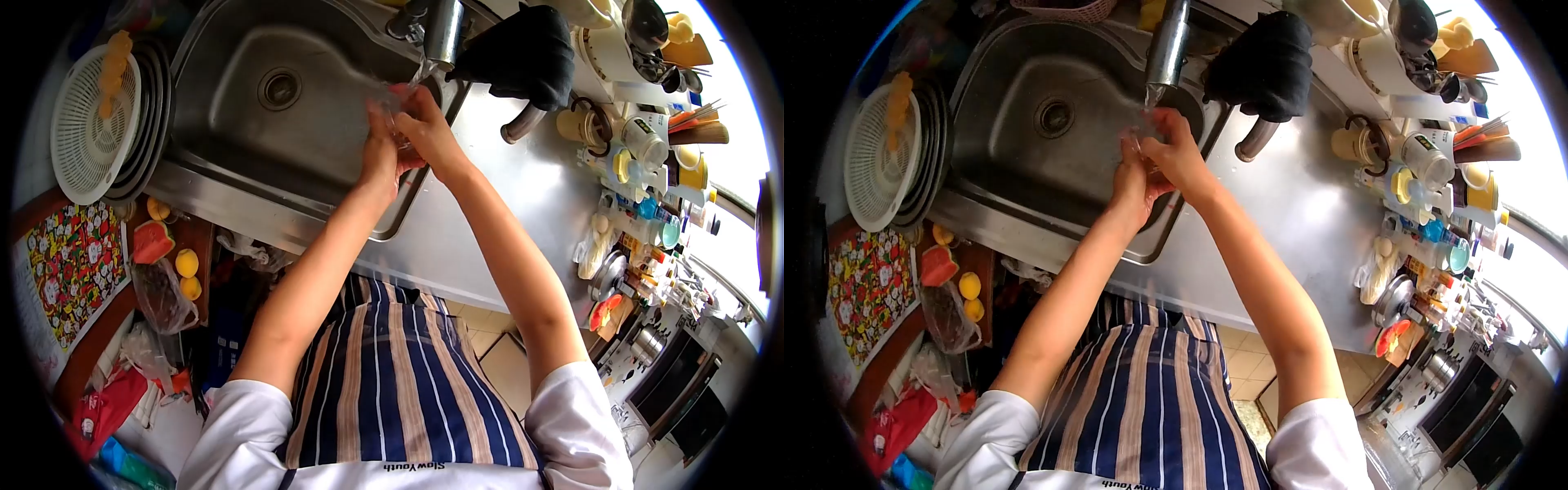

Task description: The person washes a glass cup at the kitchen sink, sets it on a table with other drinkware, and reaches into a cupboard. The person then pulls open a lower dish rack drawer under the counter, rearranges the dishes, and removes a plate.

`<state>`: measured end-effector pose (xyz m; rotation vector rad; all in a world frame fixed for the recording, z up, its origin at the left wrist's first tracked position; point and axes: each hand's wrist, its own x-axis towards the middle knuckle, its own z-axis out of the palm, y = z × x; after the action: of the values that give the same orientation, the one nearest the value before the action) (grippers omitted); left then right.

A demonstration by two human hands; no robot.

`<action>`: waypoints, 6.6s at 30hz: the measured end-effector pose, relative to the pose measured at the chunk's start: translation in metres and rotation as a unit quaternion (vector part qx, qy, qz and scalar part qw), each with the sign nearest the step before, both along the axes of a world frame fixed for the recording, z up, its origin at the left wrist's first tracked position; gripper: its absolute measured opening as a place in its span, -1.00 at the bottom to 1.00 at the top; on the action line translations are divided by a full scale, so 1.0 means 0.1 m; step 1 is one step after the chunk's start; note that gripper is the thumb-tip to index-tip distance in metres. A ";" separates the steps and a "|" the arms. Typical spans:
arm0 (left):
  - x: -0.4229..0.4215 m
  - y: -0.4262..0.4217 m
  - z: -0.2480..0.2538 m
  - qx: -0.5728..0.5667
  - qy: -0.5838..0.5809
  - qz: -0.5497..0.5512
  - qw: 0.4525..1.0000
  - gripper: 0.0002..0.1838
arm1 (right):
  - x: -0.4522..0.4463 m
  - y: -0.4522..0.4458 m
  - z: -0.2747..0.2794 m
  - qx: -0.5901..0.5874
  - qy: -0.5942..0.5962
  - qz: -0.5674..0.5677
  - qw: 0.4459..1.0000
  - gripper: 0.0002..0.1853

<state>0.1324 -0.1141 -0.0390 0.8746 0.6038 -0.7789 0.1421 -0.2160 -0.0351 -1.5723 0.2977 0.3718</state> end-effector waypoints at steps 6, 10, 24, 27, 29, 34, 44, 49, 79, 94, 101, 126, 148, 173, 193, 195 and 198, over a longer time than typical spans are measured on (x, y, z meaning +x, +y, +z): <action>-0.11 0.01 -0.02 0.000 -0.100 0.032 0.994 -0.36 | 0.07 0.09 0.02 -0.040 0.024 -0.028 0.999 -0.58; -0.15 0.14 -0.19 -0.071 -0.148 0.046 0.985 -0.45 | -0.03 -0.02 0.13 0.079 0.026 -0.011 0.996 -0.56; -0.08 0.22 -0.15 0.358 -0.444 -0.080 0.817 -0.31 | 0.23 0.17 0.51 -0.316 0.113 0.153 0.930 -0.70; -0.06 0.27 -0.21 0.190 -0.371 -0.059 0.907 -0.42 | 0.22 -0.02 0.36 -0.101 0.063 0.168 0.979 -0.69; -0.05 0.36 -0.31 0.055 -0.319 -0.013 0.946 -0.53 | 0.19 -0.13 0.48 -0.091 0.074 0.185 0.976 -0.67; 0.13 0.67 0.01 -0.164 -0.184 -0.124 0.961 -0.39 | 0.16 -0.19 0.65 0.021 -0.006 0.205 0.978 -0.69; 0.04 0.22 -0.06 0.161 -0.207 0.103 0.959 -0.62 | -0.03 0.20 0.33 -0.260 0.028 0.080 0.962 -0.81; 0.27 0.26 -0.18 0.126 -0.161 0.119 0.972 -0.78 | -0.14 0.06 0.43 -0.227 -0.043 0.177 0.957 -0.79; 0.26 0.10 -1.00 -0.183 0.094 0.157 0.966 -0.60 | -0.17 -0.13 -0.04 -0.170 -0.020 -0.040 0.984 -0.60; 0.11 0.31 -0.36 -0.075 -0.098 0.104 0.987 -0.70 | 0.70 -0.17 0.11 -0.203 0.034 -0.063 0.977 -0.74; 0.16 0.61 -0.16 -0.082 -0.167 0.081 0.979 -0.66 | 0.65 -0.15 -0.14 0.058 -0.001 -0.174 0.983 -0.69; -0.07 1.37 0.51 -0.130 -0.149 0.011 0.980 -0.69 | -0.46 1.16 0.59 -0.264 -0.286 -0.155 0.908 -0.28; -0.16 1.44 0.60 -0.003 0.018 -0.185 0.983 -0.73 | -0.34 0.95 0.48 0.548 0.082 -0.271 0.787 -0.49; -0.52 1.41 1.78 0.241 -0.603 -0.166 0.742 -0.83 | -1.25 0.67 1.65 0.317 -0.078 -0.081 0.942 -0.05; -0.52 1.49 0.61 0.630 -0.333 -0.235 0.661 -0.65 | -1.57 0.41 1.00 0.156 0.050 -0.006 0.986 -0.38; -0.56 1.49 0.80 0.621 -0.370 -0.236 0.649 -0.64 | -1.56 0.40 0.94 0.198 -0.021 0.042 0.979 -0.43; -0.66 1.30 1.07 0.640 -0.390 -0.255 0.611 -0.63 | -1.58 0.45 0.69 -0.172 -0.169 0.140 0.960 -0.45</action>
<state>0.0665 0.0159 0.0680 2.6451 -0.0242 -0.2316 -0.0160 -0.1711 0.0337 -1.9955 -0.1362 0.2711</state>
